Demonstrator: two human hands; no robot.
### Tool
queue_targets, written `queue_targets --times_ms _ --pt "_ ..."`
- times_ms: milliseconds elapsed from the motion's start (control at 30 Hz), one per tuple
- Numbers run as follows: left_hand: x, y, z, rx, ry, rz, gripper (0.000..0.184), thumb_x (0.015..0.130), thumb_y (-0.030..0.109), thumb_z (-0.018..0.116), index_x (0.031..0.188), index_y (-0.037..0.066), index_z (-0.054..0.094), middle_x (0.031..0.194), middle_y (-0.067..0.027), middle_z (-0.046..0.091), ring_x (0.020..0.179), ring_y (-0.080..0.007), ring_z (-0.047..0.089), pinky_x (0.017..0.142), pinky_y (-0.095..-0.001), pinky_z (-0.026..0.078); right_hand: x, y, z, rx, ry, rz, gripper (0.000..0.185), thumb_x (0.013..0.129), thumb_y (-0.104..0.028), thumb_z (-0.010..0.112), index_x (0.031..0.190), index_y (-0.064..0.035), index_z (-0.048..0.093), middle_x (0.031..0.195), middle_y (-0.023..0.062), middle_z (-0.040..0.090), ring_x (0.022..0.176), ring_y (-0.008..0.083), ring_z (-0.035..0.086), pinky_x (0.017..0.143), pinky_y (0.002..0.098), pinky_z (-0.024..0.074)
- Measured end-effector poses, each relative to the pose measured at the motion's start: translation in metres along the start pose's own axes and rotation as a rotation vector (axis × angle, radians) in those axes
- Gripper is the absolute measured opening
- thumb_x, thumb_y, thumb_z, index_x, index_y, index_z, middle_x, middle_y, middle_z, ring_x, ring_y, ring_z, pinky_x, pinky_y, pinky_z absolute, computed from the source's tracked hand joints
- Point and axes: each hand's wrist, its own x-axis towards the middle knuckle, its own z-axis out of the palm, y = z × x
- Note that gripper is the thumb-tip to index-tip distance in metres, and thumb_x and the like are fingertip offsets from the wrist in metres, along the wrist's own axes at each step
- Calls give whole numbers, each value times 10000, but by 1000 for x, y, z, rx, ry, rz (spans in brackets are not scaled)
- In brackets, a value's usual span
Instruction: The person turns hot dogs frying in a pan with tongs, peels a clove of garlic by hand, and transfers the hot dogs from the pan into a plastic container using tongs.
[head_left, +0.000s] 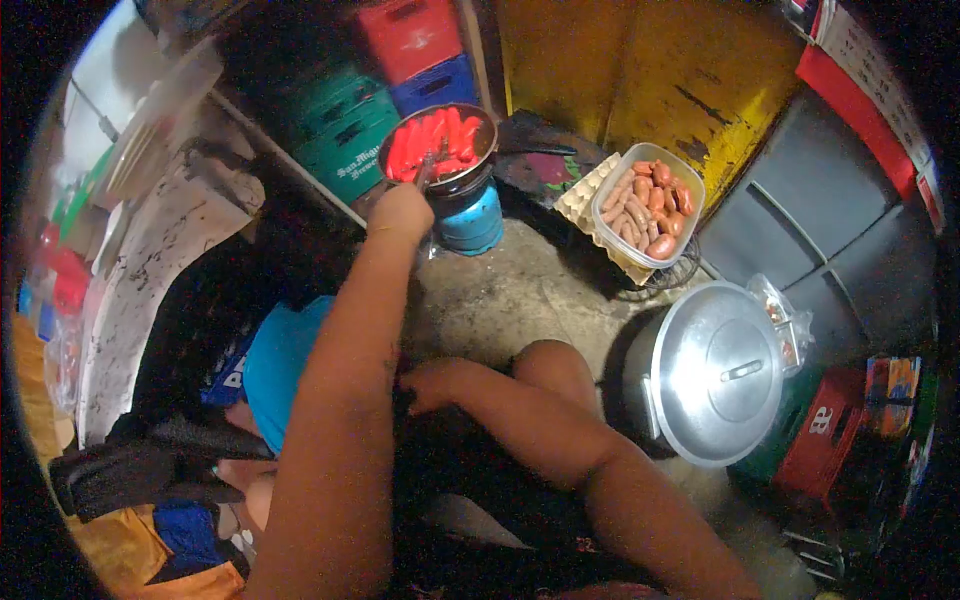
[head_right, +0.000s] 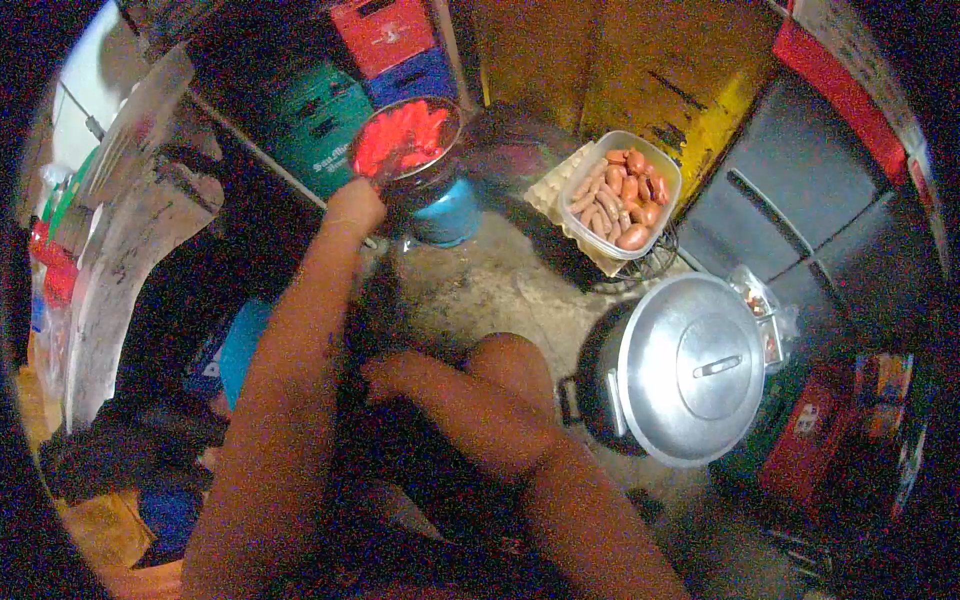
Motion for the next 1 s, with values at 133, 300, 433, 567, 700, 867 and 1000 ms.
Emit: queue_targets --times_ms 133,300,433,567,700,867,1000 --pt "9 -30 8 -433 -139 -99 233 820 179 687 948 -13 664 838 -172 688 674 -271 683 574 -391 538 -11 -13 -17 17 -68 38 659 832 -431 698 1364 -77 533 1325 207 584 1228 395 548 1027 494 445" --pt "-5 -43 6 -1179 -356 -303 199 920 209 661 995 47 574 695 -56 613 486 -156 560 398 -277 436 -11 -10 -12 -10 -30 56 673 846 -452 681 1389 -91 515 1345 201 572 1245 389 538 1038 489 440" --pt "-11 -42 10 -1525 -463 -407 240 963 251 628 1066 50 546 756 -74 607 522 -134 540 402 -230 412 -6 -12 -7 -43 -39 91 706 849 -457 679 1425 -102 479 1368 190 559 1261 383 528 1049 485 434" --pt "-25 -35 16 -1983 -557 -487 298 982 281 600 1117 21 543 869 -121 603 604 -134 553 445 -218 434 -6 -14 -13 -3 -96 82 719 850 -456 679 1437 -102 464 1383 183 549 1274 377 518 1058 483 426" --pt "-21 -40 40 -2308 -718 -473 367 1002 296 558 1166 -31 527 903 -133 594 644 -141 555 482 -218 447 4 -6 -6 154 67 -175 720 844 -452 684 1433 -99 468 1379 183 553 1269 377 523 1058 484 426" --pt "-32 -31 28 -2516 -745 -561 445 1008 326 538 1185 -82 508 904 -136 592 673 -137 563 487 -217 440 6 -8 -8 212 102 -257 723 837 -448 691 1428 -94 472 1373 184 557 1263 377 528 1058 486 426" --pt "-55 -32 2 -2278 -705 -386 386 1000 301 553 1206 -25 525 833 -108 593 619 -133 555 466 -236 437 7 2 -2 23 23 -89 724 832 -444 696 1424 -91 475 1369 185 560 1258 376 532 1058 488 425"
